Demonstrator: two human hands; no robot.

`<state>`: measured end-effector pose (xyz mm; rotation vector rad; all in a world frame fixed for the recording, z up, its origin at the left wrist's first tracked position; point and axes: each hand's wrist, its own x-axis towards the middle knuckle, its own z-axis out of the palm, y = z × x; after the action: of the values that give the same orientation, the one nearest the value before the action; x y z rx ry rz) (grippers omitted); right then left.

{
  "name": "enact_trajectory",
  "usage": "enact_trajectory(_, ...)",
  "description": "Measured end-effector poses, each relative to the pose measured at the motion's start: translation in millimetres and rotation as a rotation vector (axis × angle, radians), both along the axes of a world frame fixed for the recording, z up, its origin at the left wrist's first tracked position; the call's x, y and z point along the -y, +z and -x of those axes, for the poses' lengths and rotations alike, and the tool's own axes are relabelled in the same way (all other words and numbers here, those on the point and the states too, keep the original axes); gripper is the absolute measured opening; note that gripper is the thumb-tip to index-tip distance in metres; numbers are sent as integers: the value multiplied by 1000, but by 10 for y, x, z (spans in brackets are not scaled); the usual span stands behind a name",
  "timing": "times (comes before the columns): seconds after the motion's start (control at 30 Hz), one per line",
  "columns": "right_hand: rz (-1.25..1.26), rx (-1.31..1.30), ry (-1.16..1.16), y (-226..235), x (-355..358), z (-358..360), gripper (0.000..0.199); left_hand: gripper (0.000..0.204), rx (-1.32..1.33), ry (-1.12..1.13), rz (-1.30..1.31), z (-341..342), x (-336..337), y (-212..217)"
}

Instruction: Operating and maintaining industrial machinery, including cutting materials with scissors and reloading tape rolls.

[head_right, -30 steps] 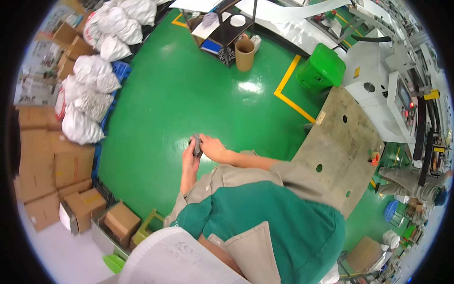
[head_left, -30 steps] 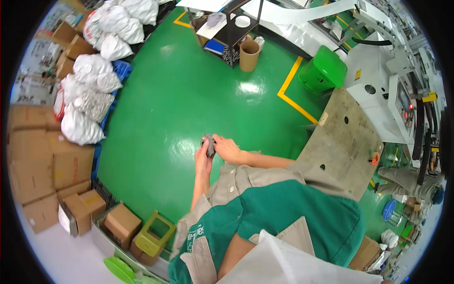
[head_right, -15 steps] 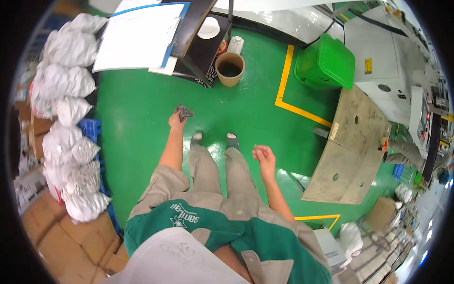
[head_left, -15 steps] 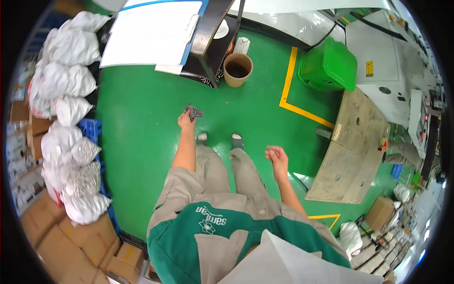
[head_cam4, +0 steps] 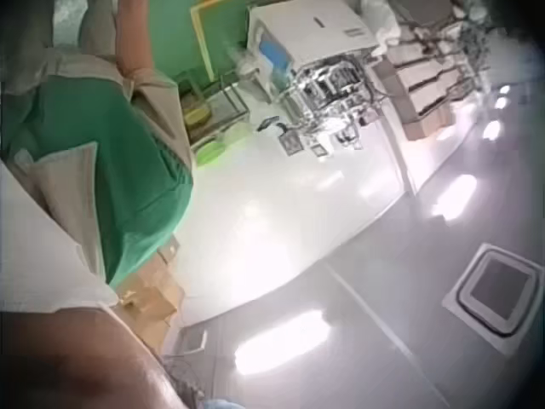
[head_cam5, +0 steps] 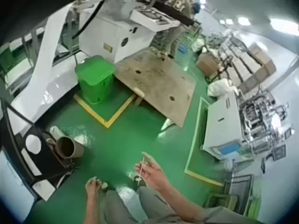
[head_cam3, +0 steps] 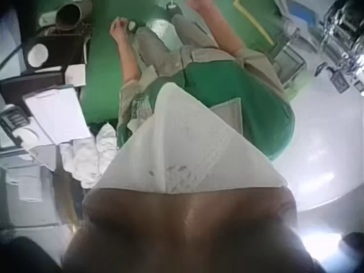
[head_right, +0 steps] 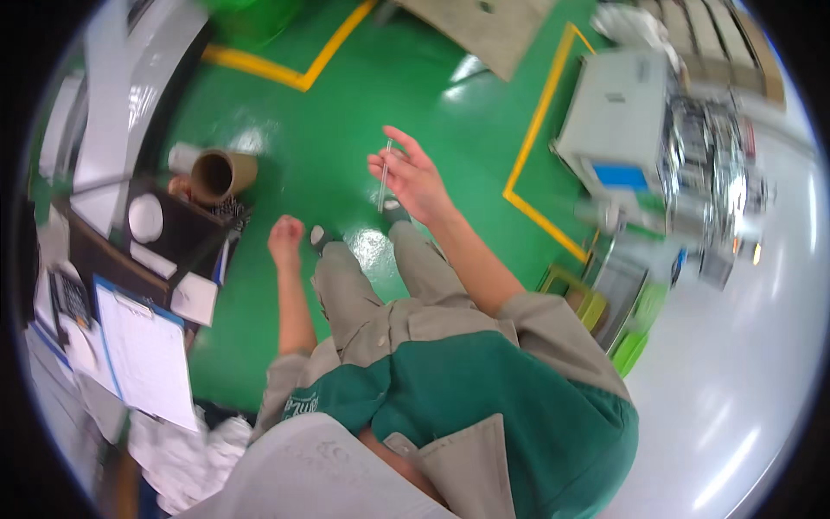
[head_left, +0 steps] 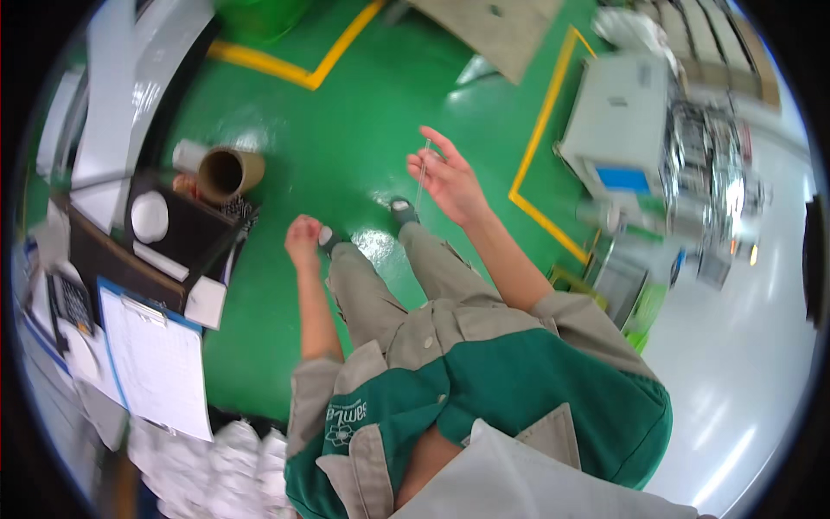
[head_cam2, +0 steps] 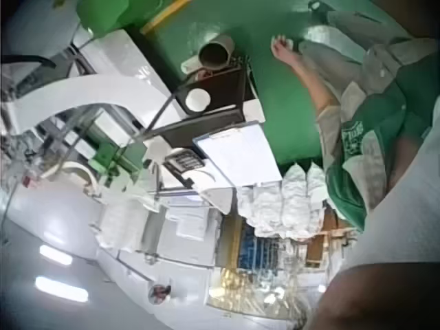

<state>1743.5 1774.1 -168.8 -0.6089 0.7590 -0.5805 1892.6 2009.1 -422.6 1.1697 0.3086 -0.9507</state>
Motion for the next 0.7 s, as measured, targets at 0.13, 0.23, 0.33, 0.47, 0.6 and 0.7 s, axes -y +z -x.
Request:
enact_trajectory(0.13, 83, 77, -258, 934, 25, 1024, 35, 19, 235, -762, -4, 1205, 940, 1575)
enact_trajectory(0.23, 146, 148, -439, 1315, 68, 2203, 30, 16, 432, -1039, 208, 1991, 1628, 2197)
enact_trajectory(0.33, 132, 151, -639, 1460, -166, 3466, 27, 14, 679, -1148, 554, 2981, 2071, 2572)
enact_trajectory(0.47, 176, -193, -950, 1582, -938, 5570, 22, 23, 453, -1518, 656, 5158, 2122, 3667)
enact_trajectory(0.6, 344, -481, -1089, 1699, -1473, 6931, 12, 30, 198, -1924, 655, 7035, 1985, 3970)
enact_trajectory(0.7, 329, -566, -1168, 1823, -1571, 7768, 9, 30, 215, -2168, 613, 8028, 1899, 4063)
